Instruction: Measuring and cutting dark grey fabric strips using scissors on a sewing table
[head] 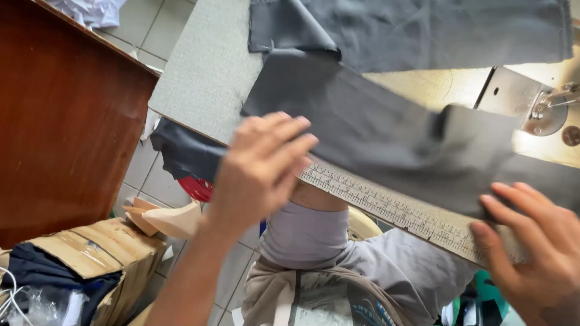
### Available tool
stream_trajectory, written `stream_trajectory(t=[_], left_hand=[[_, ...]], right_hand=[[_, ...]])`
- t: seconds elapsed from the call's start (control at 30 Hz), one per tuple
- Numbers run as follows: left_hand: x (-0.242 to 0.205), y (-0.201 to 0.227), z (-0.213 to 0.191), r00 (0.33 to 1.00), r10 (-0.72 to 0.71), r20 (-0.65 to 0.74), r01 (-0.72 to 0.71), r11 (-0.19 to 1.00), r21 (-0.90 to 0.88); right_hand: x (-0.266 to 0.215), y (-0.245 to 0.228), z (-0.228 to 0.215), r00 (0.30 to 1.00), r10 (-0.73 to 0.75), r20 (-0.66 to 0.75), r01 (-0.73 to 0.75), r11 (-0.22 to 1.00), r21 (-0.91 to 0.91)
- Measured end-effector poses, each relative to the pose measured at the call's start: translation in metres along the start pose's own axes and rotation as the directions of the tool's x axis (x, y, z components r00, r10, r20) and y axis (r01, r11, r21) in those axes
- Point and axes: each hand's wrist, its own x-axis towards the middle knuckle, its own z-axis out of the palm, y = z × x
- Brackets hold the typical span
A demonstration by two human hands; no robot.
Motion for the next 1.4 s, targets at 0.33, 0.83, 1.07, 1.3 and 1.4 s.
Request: stream_trajectory(t=[0.33,0.83,1.07,1.3,1.4], left_hand=[[0.002,-0.031,-0.027,0.999,-0.009,0.042,0.012,0.997,-0.071],[-0.011,-0.024,-0.025,0.988,-0.108,-0.11,0.114,0.992,0.046],[0.02,0.077,0.035,0.973,0.222,-0.063,-0.231,0.931,-0.282],[0.044,0.095,0.075,0.922,0.385,0.038,-0.365,0.897,-0.249],[0.044,0.094,0.072,0.932,0.359,0.047,-0.33,0.895,-0.3]], right_hand=[[0.027,-0.045,-0.01,0.998,0.036,0.051,-0.037,0.999,0.022],[0.011,-0.046,-0.012,1.0,0.001,0.002,-0.001,0.999,0.053],[0.012,-0.047,-0.009,0.999,0.036,0.024,-0.037,0.998,0.052],[0.0,-0.046,-0.024,0.991,0.112,-0.078,-0.113,0.994,-0.006],[-0.039,-0.022,-0.044,0.932,0.296,-0.211,-0.349,0.89,-0.295]])
